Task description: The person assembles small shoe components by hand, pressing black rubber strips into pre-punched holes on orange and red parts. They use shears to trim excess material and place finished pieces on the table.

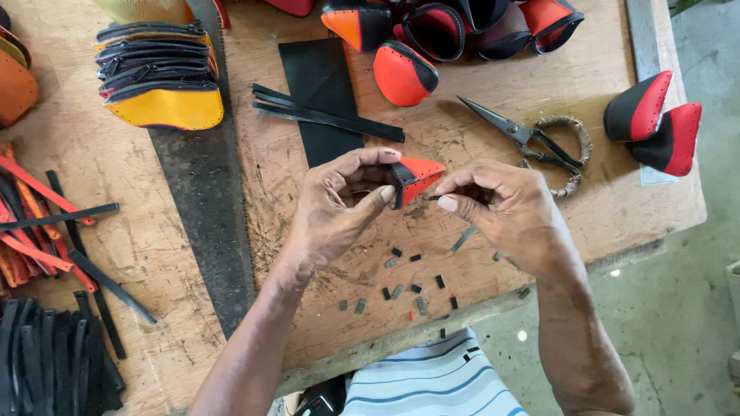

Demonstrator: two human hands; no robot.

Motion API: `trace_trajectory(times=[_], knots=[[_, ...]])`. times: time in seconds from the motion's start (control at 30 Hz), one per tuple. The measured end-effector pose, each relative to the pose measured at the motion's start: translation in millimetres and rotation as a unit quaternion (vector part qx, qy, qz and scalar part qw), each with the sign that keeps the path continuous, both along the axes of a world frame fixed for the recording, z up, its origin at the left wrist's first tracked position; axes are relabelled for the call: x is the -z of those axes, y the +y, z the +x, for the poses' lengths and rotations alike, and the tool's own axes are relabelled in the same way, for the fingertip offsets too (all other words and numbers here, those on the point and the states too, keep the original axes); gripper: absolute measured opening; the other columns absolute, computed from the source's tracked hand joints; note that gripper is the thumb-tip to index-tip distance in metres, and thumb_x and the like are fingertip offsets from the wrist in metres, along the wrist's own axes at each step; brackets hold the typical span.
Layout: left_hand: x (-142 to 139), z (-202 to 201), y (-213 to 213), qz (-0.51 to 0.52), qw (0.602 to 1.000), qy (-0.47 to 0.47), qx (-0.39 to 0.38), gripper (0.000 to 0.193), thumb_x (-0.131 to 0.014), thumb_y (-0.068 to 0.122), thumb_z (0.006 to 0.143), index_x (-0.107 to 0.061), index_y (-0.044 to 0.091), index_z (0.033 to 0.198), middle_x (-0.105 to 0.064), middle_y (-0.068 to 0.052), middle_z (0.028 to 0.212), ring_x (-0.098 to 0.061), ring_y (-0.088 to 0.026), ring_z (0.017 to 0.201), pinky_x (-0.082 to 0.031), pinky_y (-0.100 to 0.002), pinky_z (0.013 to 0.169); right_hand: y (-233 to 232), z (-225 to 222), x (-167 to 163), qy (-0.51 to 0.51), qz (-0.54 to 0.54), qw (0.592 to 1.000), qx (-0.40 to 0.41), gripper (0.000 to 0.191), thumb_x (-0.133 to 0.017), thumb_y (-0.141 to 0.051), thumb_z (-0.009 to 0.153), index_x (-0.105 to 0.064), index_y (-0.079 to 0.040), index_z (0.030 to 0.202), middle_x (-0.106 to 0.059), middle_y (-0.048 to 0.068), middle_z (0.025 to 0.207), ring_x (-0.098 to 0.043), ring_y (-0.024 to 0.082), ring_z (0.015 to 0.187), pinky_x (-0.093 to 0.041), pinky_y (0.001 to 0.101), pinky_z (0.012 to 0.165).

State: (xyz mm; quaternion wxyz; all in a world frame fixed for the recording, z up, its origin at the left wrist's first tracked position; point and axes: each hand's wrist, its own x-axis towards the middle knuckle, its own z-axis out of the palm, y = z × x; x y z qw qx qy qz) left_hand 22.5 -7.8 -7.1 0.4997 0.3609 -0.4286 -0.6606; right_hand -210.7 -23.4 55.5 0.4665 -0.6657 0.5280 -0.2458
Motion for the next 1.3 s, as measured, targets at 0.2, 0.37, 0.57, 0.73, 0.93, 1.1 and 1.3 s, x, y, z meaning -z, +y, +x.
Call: trace_trajectory(times=[0.2,0.37,0.57,0.73,0.93,1.1,1.3], knots=[[6.3,-2.2,-1.4,0.018,1.000,0.000,0.003,0.032,-0.065,-0.005,0.097,-0.066,0.007,0.127,-0.074,-0.005,0.118,-0.072,-0.010,0.103,-0.063,-0.025,0.087,-0.1,10.4,-14.1,0.082,-0.143,0.986,-0.033,0.014,-0.080,-0.006,0.089,-0.073,-0.002,0.100,-0.065,0.003,0.085,-0.057,0.010,0.074,-0.046,0.0255,0.063],[13.7,-2.9,-1.2,0.083,0.994,0.064,0.006,0.027,-0.071,-0.008,0.093,-0.072,0.004,0.117,-0.076,-0.007,0.109,-0.071,-0.013,0.100,-0.060,-0.027,0.085,-4.5,20.2,-10.3,0.119,-0.220,0.966,-0.061,0.024,-0.078,-0.007,0.090,-0.075,-0.005,0.114,-0.066,0.004,0.089,-0.058,0.012,0.071,-0.048,0.0281,0.061],[21.4,1.6,-2.5,0.127,0.979,0.159,0.022,0.032,-0.076,-0.007,0.087,-0.070,0.001,0.118,-0.074,-0.009,0.113,-0.071,-0.015,0.105,-0.060,-0.030,0.092,-10.1,24.0,-0.9,0.098,-0.240,0.965,-0.045,0.021,-0.078,-0.006,0.093,-0.076,-0.007,0.114,-0.070,0.006,0.093,-0.068,0.014,0.081,-0.055,0.0282,0.070],[20.4,2.7,-3.6,0.112,0.974,0.191,0.049,0.044,-0.075,-0.007,0.087,-0.068,-0.001,0.129,-0.072,-0.011,0.125,-0.070,-0.015,0.111,-0.058,-0.030,0.100,-12.2,19.4,4.8,0.073,-0.240,0.967,-0.045,0.021,-0.077,-0.003,0.093,-0.075,-0.005,0.113,-0.072,0.008,0.097,-0.071,0.015,0.087,-0.057,0.0284,0.074],[10.2,4.9,-4.9,0.103,0.992,0.068,0.011,0.045,-0.068,-0.009,0.088,-0.069,0.000,0.132,-0.076,-0.011,0.121,-0.071,-0.014,0.106,-0.059,-0.029,0.097,-7.1,10.0,-2.5,-0.030,-0.128,0.991,0.004,0.022,-0.073,0.000,0.093,-0.073,-0.005,0.114,-0.075,0.004,0.107,-0.070,0.008,0.093,-0.061,0.0213,0.078],[5.8,-1.6,-4.0,0.076,0.997,0.013,0.010,0.040,-0.071,-0.008,0.089,-0.068,0.003,0.128,-0.075,-0.007,0.120,-0.072,-0.011,0.103,-0.061,-0.026,0.095,-1.6,4.9,-16.7,0.047,-0.137,0.989,-0.041,0.017,-0.077,-0.006,0.090,-0.075,-0.005,0.106,-0.076,0.005,0.099,-0.070,0.010,0.084,-0.059,0.0234,0.069],[9.4,-8.8,-0.9,0.014,1.000,-0.023,-0.001,0.037,-0.068,-0.008,0.093,-0.068,0.003,0.128,-0.077,-0.009,0.113,-0.073,-0.011,0.102,-0.064,-0.026,0.093,-7.3,15.6,-28.3,0.147,-0.167,0.970,-0.100,0.016,-0.075,-0.014,0.092,-0.072,-0.003,0.103,-0.071,0.007,0.090,-0.066,0.014,0.076,-0.053,0.0303,0.067]])
